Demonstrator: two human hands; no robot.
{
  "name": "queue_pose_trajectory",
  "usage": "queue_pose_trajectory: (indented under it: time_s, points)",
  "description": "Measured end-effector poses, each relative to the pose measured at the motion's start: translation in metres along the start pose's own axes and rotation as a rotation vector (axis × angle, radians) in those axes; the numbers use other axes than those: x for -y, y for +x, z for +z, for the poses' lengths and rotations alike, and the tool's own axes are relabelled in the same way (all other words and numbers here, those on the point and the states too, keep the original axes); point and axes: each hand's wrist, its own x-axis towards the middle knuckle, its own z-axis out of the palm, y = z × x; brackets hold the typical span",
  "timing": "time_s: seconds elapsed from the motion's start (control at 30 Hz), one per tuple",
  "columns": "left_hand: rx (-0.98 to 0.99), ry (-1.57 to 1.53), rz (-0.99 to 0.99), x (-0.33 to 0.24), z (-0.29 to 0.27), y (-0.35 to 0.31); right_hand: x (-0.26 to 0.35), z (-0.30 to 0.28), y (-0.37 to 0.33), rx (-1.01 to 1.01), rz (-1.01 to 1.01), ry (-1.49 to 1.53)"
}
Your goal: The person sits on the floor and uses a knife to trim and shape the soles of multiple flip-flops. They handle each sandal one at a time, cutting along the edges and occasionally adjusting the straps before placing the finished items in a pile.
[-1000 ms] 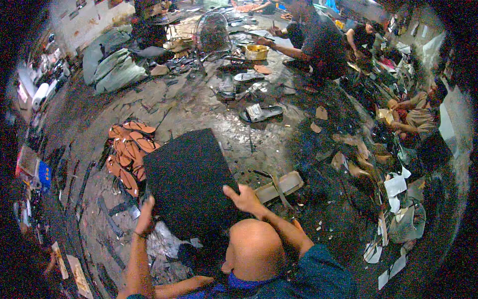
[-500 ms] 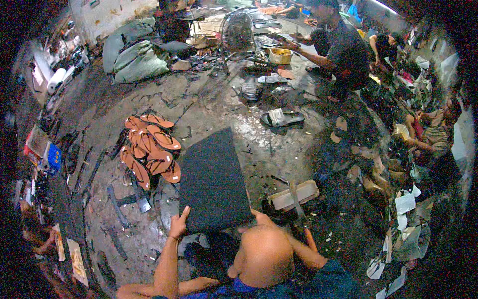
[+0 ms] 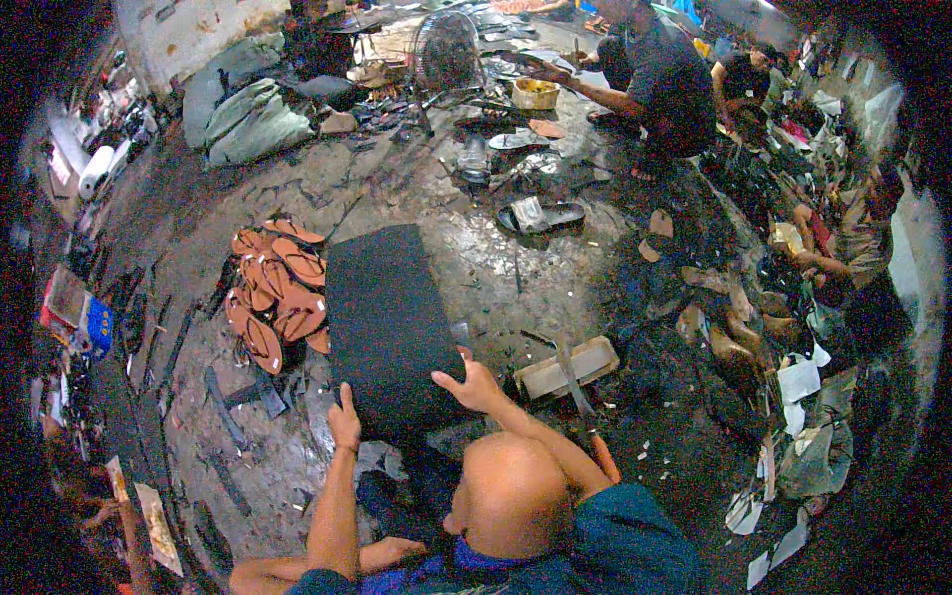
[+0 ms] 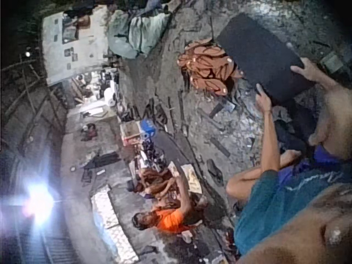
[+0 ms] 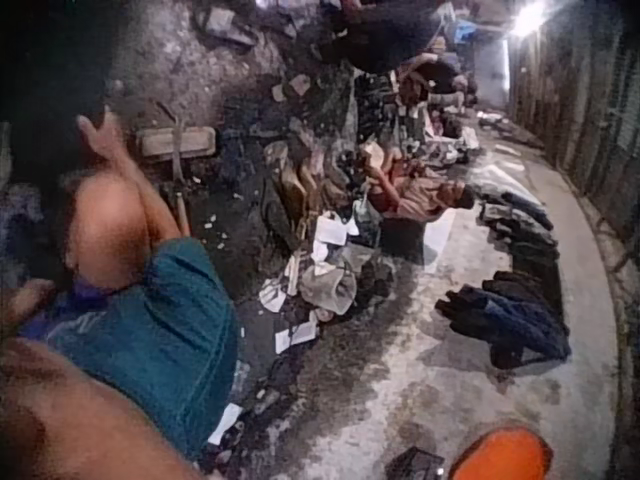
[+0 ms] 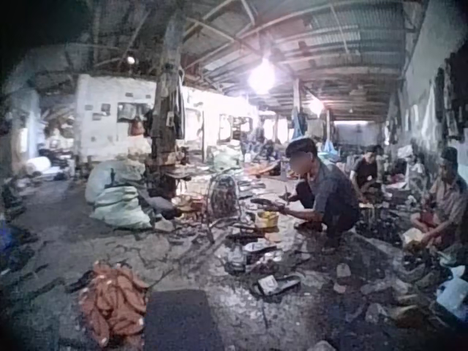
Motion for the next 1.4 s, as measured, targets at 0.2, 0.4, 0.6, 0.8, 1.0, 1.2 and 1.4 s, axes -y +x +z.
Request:
queue_pose_trajectory:
  time_s: [0.2,0.4,0.6,0.8,1.0,1.2,1.4]
  points:
    - [0.09,-0.627,-0.107,-0.065,-0.025,0.031,0.134,-0.05,0.082,0.086,-0.226,-0.062]
    - [0.233,-1.046,-0.277,-0.074,-0.035,0.029,0.226,-0.083,0.181,0.358,-0.609,-0.537]
    - [0.172,-1.179,-0.463,0.001,-0.044,0.015,0.256,-0.081,0.152,0.532,-0.704,-1.032]
    - [0.224,-1.443,-0.59,-0.003,-0.037,0.009,0.098,-0.151,0.117,0.21,-0.961,-1.326]
    - [0.153,-1.815,-0.63,0.001,-0.027,0.008,0.043,-0.18,0.086,-0.001,-0.685,-1.218]
    - [0.838,-1.842,-0.04,0.057,-0.036,-0.017,-0.011,-0.183,0.04,0.209,-0.47,-1.315]
    - [0.616,-1.789,-0.368,0.037,-0.059,-0.114,-0.043,-0.175,-0.02,0.091,-0.221,-1.033]
